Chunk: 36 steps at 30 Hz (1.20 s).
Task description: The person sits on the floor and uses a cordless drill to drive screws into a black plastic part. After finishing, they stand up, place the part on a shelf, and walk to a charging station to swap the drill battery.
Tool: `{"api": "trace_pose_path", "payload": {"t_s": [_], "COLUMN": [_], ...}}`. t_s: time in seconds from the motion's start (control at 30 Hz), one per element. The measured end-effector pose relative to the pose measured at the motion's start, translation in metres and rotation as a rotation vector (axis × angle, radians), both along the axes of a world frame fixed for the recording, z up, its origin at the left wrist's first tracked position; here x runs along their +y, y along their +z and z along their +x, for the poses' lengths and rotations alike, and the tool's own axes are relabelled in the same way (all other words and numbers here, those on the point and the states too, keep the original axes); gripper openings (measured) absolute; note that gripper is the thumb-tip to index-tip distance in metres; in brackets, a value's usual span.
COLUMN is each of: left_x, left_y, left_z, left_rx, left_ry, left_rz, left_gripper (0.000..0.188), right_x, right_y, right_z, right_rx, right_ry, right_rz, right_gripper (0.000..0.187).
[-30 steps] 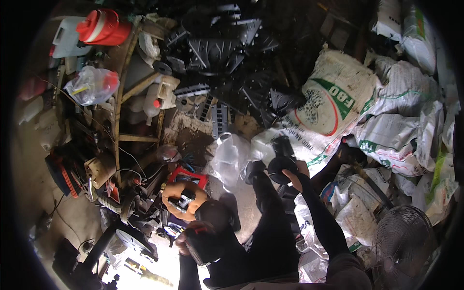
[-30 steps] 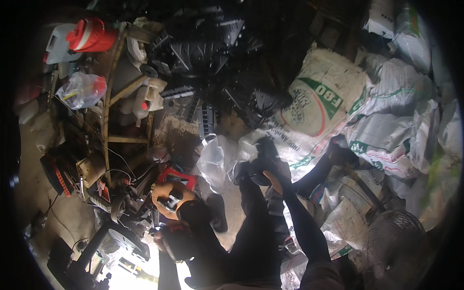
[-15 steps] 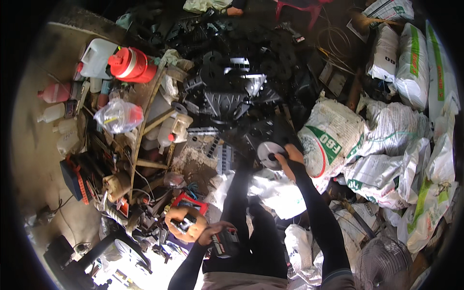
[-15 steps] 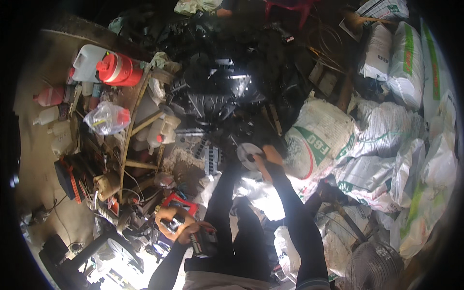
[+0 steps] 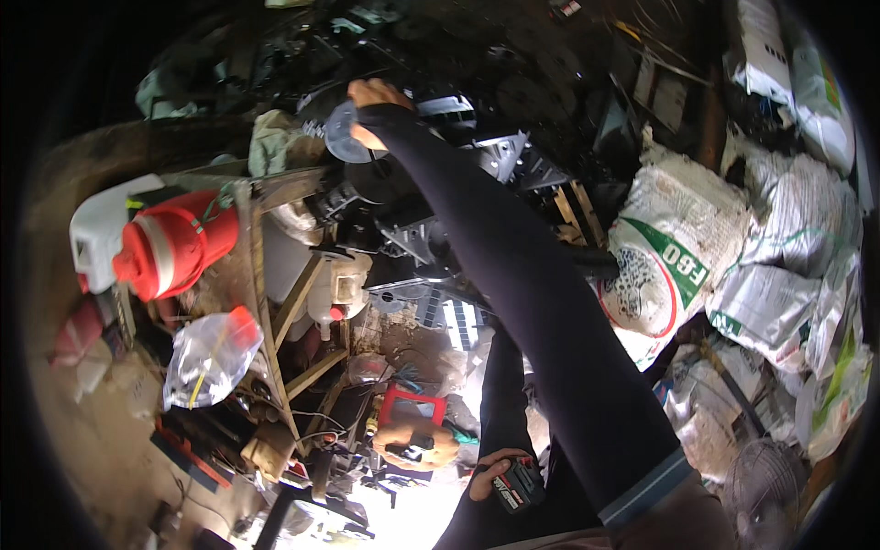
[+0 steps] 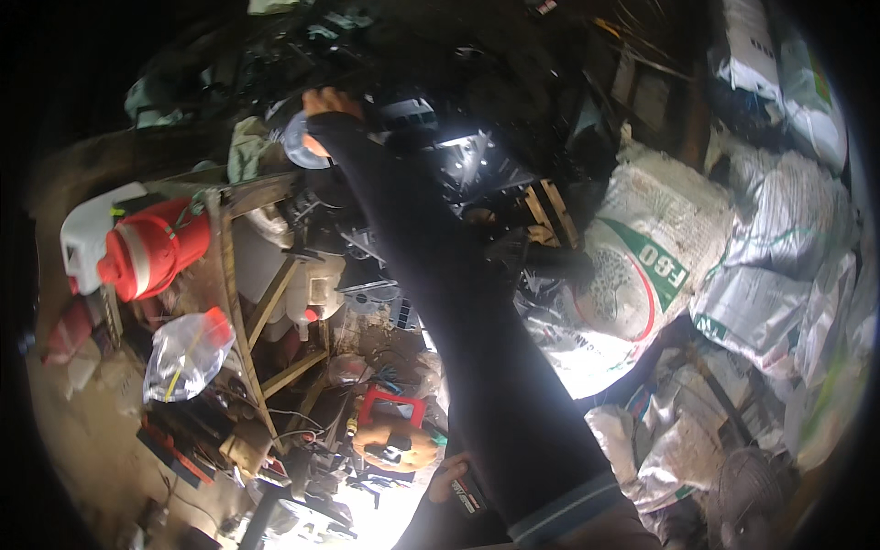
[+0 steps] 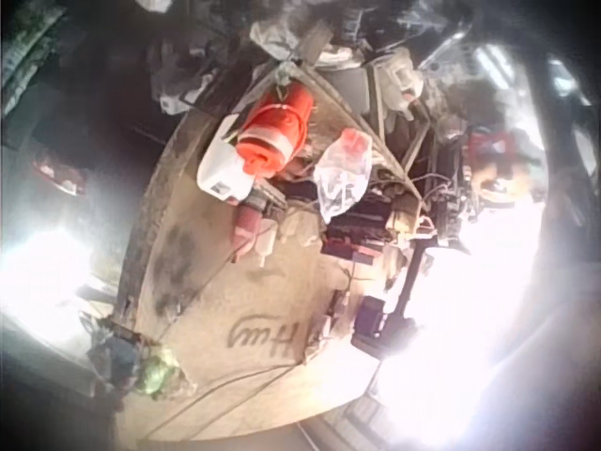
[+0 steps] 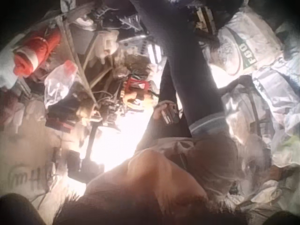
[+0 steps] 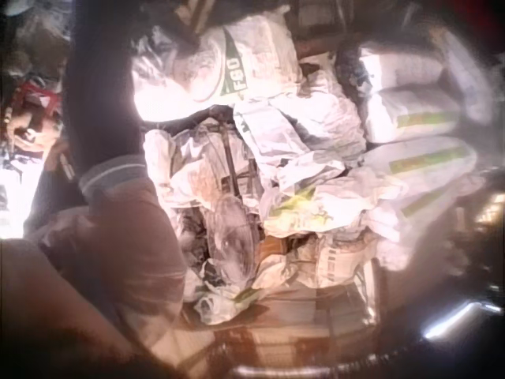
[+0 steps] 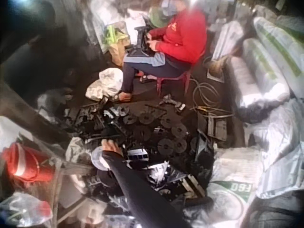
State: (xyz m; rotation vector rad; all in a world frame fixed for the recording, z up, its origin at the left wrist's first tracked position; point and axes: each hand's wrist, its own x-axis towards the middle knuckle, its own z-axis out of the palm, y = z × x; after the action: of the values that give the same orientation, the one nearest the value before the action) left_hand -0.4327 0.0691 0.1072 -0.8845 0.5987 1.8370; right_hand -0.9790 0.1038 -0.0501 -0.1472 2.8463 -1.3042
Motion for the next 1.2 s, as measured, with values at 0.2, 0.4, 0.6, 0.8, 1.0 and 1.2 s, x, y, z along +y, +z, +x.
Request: {"api": "trace_pose_path", "payload": {"t_s": [0.2,0.4,0.6,0.8,1.0,1.2], "left_x": [-0.016,-0.014,-0.021,-0.035,-0.028,-0.019], "left_y": [-0.009,-0.013,-0.018,-0.024,-0.019,-0.014], "left_z": [-0.012,-0.013,-0.005,0.008,0.002,-0.005], "left_rx": [-0.112,-0.15,-0.066,-0.142,-0.27,-0.234], "left_ry": [-0.048,0.045,-0.137,-0.179,-0.048,0.045], "left_rz": [-0.04,-0.074,-0.005,-0.087,-0.11,-0.008], "left_gripper": [0.049,0.053,0.053,0.064,0.062,0.056], "right_x": [-0.027,0.087,0.27,0.293,0.322,0.339], "right_y": [-0.029,-0.041,-0.128,-0.23,-0.128,0.042], "right_z": [-0.039,0.162,0.375,0.403,0.358,0.214], "right_rx": [0.302,0.112,-0.702,-0.177,-0.666,-0.62], "right_ry": [0.057,-0.341,-0.158,0.012,0.276,-0.19], "right_rz": [-0.211,-0.447,0.631,0.99,0.731,0.026], "right_gripper": [0.034,0.035,0.084,0.006,0.032,0.026]}}
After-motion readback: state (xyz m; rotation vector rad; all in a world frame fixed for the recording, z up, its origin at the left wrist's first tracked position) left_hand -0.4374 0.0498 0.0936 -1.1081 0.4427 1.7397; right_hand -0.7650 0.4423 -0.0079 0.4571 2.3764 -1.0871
